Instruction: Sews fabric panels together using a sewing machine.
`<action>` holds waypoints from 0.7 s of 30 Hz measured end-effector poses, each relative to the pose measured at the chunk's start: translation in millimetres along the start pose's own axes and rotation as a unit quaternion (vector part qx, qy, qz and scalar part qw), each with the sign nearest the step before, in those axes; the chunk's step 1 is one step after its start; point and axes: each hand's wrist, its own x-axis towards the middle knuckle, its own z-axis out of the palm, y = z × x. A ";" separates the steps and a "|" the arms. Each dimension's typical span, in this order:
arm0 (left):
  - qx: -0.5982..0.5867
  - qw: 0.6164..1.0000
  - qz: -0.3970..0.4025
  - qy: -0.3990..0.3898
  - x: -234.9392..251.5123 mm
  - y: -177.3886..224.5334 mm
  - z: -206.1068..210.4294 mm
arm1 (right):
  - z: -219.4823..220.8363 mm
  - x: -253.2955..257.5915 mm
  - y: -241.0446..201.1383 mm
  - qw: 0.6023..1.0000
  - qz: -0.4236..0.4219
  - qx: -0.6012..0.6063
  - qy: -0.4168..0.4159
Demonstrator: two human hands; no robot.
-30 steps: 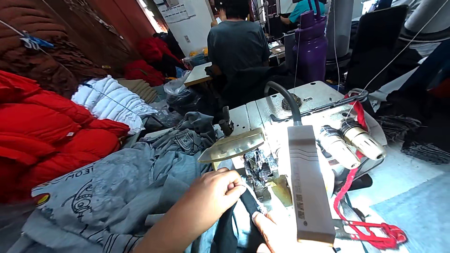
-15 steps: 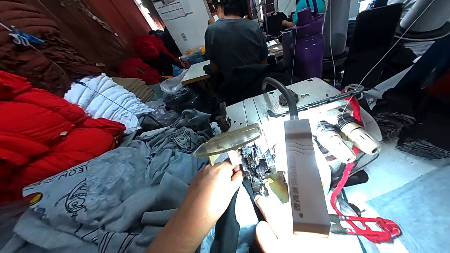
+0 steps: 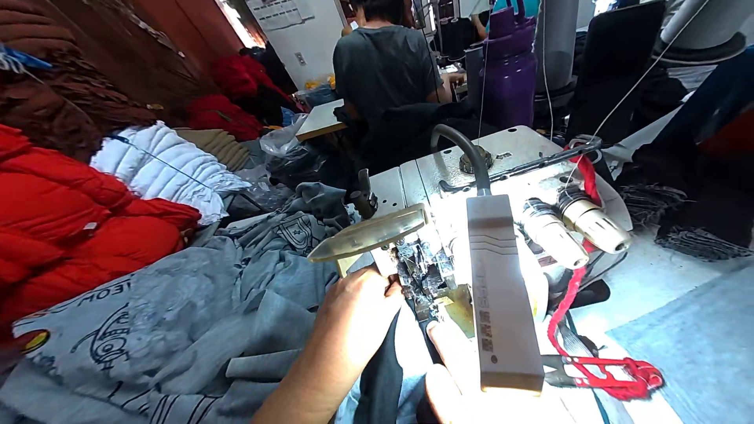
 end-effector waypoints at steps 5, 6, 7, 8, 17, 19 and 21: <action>-0.010 0.998 0.028 0.053 -4.1 -3.4 7.1 | 4.7 -1.2 1.2 0.999 -0.001 -0.018 0.028; -0.010 0.998 0.022 0.050 -3.9 -2.2 6.8 | 4.8 -1.4 1.4 1.000 -0.005 -0.018 0.025; -0.014 0.999 0.015 0.047 -4.3 -1.2 6.2 | 5.8 -1.5 1.7 0.999 -0.010 -0.023 0.027; -0.020 0.998 0.017 0.055 -5.2 -1.9 6.9 | 5.7 -1.8 1.5 0.999 -0.013 -0.030 0.026; -0.073 0.989 0.056 0.119 -78.1 17.6 17.7 | 17.8 -11.4 11.6 0.994 -0.055 0.027 0.090; -0.065 0.987 0.050 0.140 -81.1 13.2 30.7 | 25.0 -12.6 12.4 0.991 -0.070 0.029 0.107; -0.071 0.987 0.051 0.133 -78.6 9.5 30.2 | 26.5 -11.8 11.9 0.989 -0.081 0.042 0.113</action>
